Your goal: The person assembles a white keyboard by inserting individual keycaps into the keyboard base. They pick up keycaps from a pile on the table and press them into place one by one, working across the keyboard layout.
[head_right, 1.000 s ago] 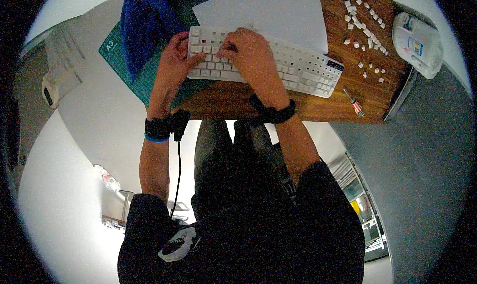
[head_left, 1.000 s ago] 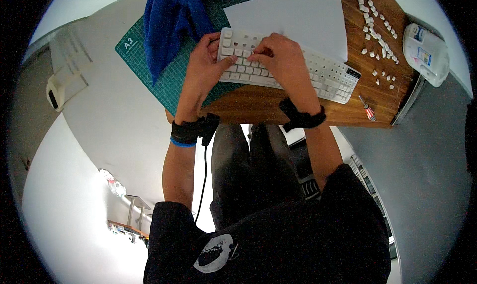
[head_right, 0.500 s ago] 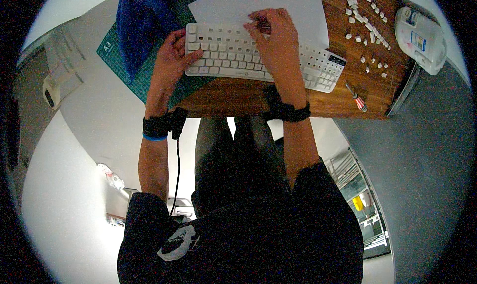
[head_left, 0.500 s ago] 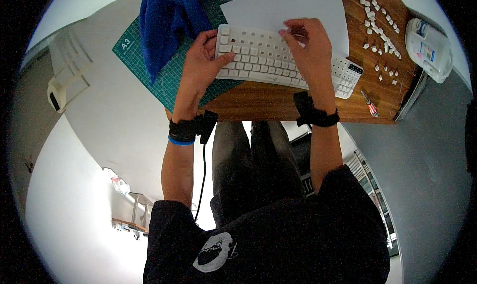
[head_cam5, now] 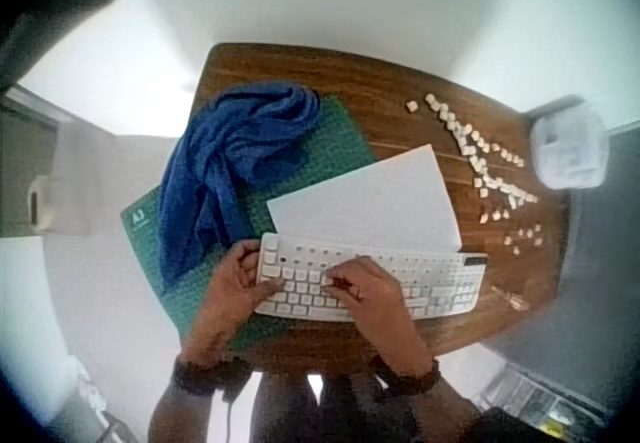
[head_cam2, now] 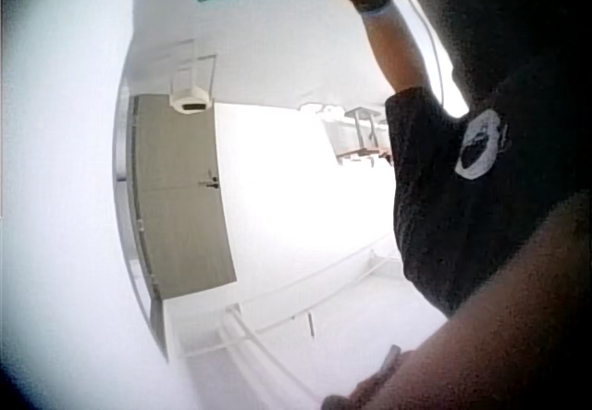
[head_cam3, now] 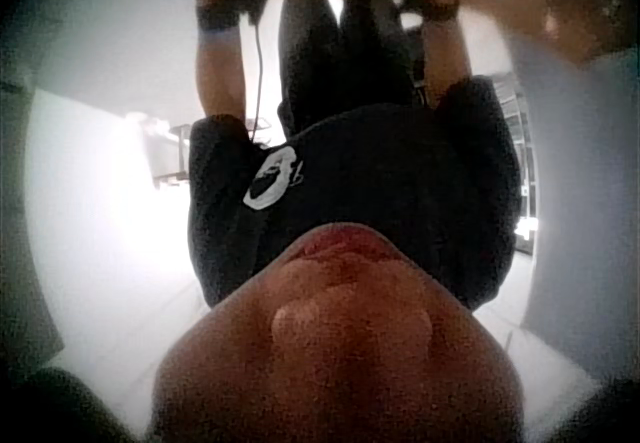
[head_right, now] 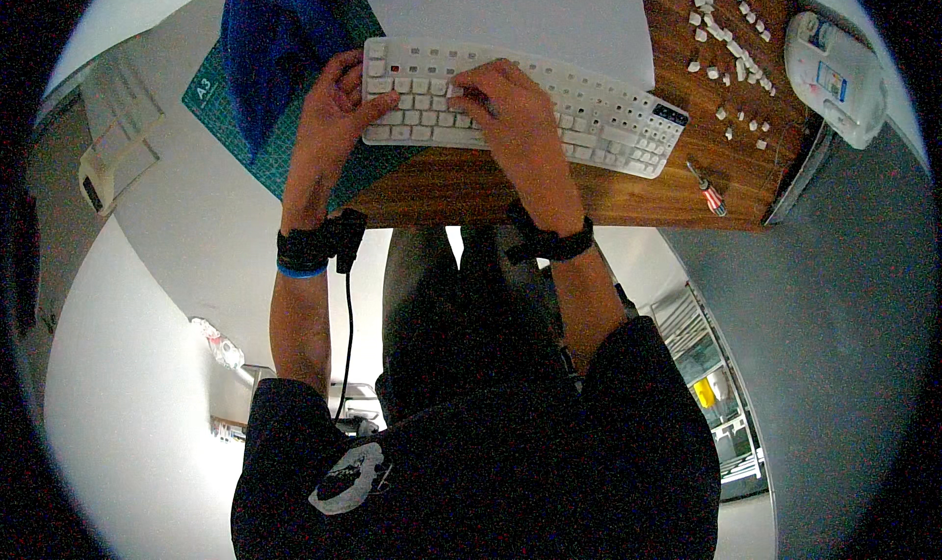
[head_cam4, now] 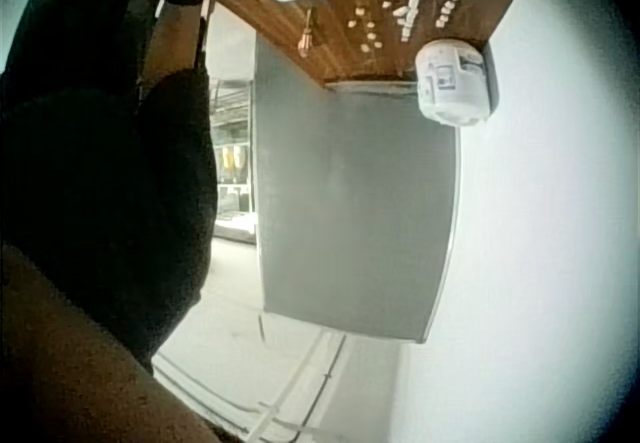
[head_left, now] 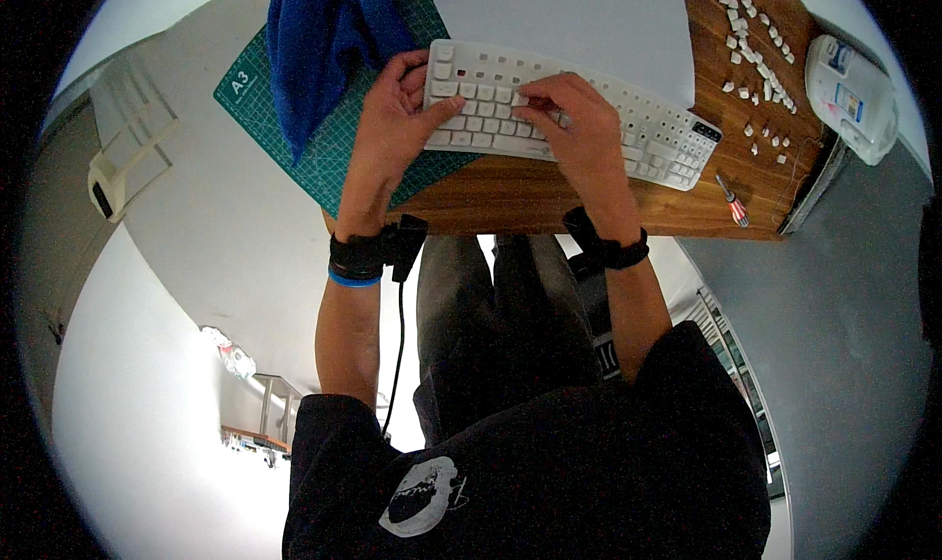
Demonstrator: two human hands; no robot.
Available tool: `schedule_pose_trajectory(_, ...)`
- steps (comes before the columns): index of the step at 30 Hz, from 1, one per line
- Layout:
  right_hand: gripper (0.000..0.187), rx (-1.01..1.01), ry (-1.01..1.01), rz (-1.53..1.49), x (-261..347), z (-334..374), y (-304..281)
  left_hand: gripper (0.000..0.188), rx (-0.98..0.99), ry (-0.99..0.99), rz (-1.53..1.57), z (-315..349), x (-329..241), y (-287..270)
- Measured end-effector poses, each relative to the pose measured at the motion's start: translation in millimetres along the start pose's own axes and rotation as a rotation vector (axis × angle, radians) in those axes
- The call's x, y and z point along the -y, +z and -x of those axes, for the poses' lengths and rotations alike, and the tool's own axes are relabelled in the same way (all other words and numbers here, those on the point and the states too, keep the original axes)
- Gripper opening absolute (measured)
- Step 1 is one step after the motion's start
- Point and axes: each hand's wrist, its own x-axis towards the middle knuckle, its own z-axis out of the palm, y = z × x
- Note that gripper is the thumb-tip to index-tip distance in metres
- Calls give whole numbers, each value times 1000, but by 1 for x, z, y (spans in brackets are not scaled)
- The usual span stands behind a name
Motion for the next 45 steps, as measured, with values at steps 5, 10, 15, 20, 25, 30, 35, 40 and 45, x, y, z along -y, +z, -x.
schedule_pose_trajectory(5,19,-13,11,39,5,-2,5,58,-9,18,7,0,2,0)
schedule_pose_trajectory(10,19,-67,71,73,16,-3,5,63,15,31,9,1,4,-1)
schedule_pose_trajectory(15,20,-72,37,125,8,-1,6,62,24,76,-24,-2,12,-4)
schedule_pose_trajectory(20,23,-105,0,112,6,1,7,61,14,61,-56,-1,10,-2)
schedule_pose_trajectory(25,27,-108,23,111,5,1,8,62,21,78,-23,-3,15,-4)
schedule_pose_trajectory(30,28,-105,27,113,4,1,8,62,19,38,-33,-3,13,-4)
schedule_pose_trajectory(35,27,-103,37,110,6,1,7,65,28,58,-27,-4,16,-6)
schedule_pose_trajectory(40,25,-88,31,163,8,4,3,66,33,75,-28,-2,13,-5)
schedule_pose_trajectory(45,24,-99,35,203,8,6,-2,65,35,66,-1,-3,14,-5)
